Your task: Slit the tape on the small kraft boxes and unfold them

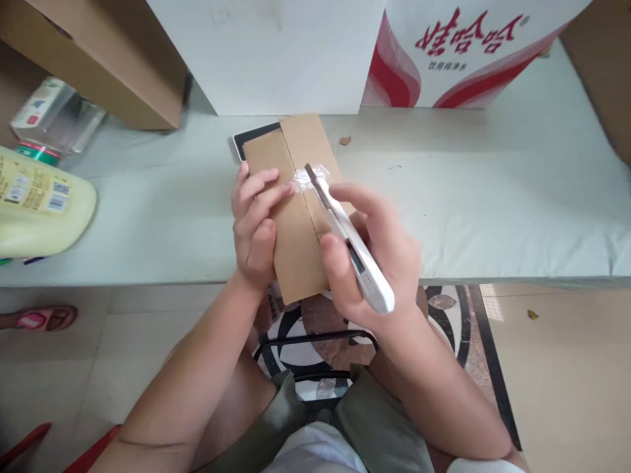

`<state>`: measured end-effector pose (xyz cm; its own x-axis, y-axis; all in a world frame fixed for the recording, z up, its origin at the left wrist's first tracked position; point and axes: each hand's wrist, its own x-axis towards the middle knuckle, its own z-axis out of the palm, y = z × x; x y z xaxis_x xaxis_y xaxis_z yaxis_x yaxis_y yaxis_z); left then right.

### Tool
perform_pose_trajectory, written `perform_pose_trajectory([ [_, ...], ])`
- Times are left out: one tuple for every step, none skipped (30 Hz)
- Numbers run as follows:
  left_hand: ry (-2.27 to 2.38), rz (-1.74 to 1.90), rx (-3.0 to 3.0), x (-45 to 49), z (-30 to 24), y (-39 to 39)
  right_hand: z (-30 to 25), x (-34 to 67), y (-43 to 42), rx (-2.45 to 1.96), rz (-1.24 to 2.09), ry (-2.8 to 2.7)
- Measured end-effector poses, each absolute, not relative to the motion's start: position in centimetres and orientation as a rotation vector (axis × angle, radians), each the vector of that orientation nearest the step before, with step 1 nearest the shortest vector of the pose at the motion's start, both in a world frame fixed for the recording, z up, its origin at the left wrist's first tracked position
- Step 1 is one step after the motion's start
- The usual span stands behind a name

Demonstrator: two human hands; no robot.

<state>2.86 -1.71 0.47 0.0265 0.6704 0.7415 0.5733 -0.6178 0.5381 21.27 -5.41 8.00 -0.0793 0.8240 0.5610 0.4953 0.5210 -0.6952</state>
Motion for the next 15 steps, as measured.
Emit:
perform_pose_trajectory([
  [1.351,1.652,2.198,2.86,0.44,-1.69,7.74,21.26,-5.25,-1.135,0.418,-1.749],
  [1.376,1.633,2.201,2.84,0.42,-1.68,7.55,21.25,-5.08,-1.138,0.429,-1.768],
  [1.396,1.616,2.2,2.82,0.41,-1.67,7.44,21.24,-4.92,-1.133,0.432,-1.789],
  [1.403,1.61,2.201,2.81,0.4,-1.66,7.44,21.21,-4.81,-1.129,0.43,-1.811],
  [1.404,1.609,2.206,2.81,0.39,-1.65,7.54,21.16,-4.74,-1.124,0.425,-1.83],
  [1.405,1.61,2.209,2.81,0.38,-1.64,7.69,21.1,-4.72,-1.122,0.418,-1.847],
  [1.409,1.612,2.212,2.83,0.37,-1.63,7.87,21.03,-4.73,-1.122,0.412,-1.857],
  [1.415,1.611,2.213,2.84,0.34,-1.62,8.04,20.97,-4.74,-1.123,0.408,-1.864],
  [1.422,1.608,2.213,2.86,0.32,-1.61,8.18,20.92,-4.75,-1.121,0.407,-1.869],
  [1.427,1.604,2.212,2.87,0.29,-1.59,8.28,20.88,-4.72,-1.115,0.409,-1.873],
  [1.427,1.602,2.21,2.88,0.27,-1.58,8.34,20.85,-4.67,-1.108,0.413,-1.879],
  [1.419,1.607,2.208,2.89,0.26,-1.57,8.37,20.82,-4.58,-1.102,0.419,-1.885],
  [1.405,1.616,2.204,2.89,0.26,-1.56,8.39,20.78,-4.48,-1.097,0.426,-1.891],
  [1.384,1.63,2.198,2.89,0.27,-1.56,8.4,20.73,-4.37,-1.094,0.435,-1.897],
  [1.356,1.651,2.19,2.89,0.3,-1.55,8.42,20.66,-4.27,-1.094,0.443,-1.9],
])
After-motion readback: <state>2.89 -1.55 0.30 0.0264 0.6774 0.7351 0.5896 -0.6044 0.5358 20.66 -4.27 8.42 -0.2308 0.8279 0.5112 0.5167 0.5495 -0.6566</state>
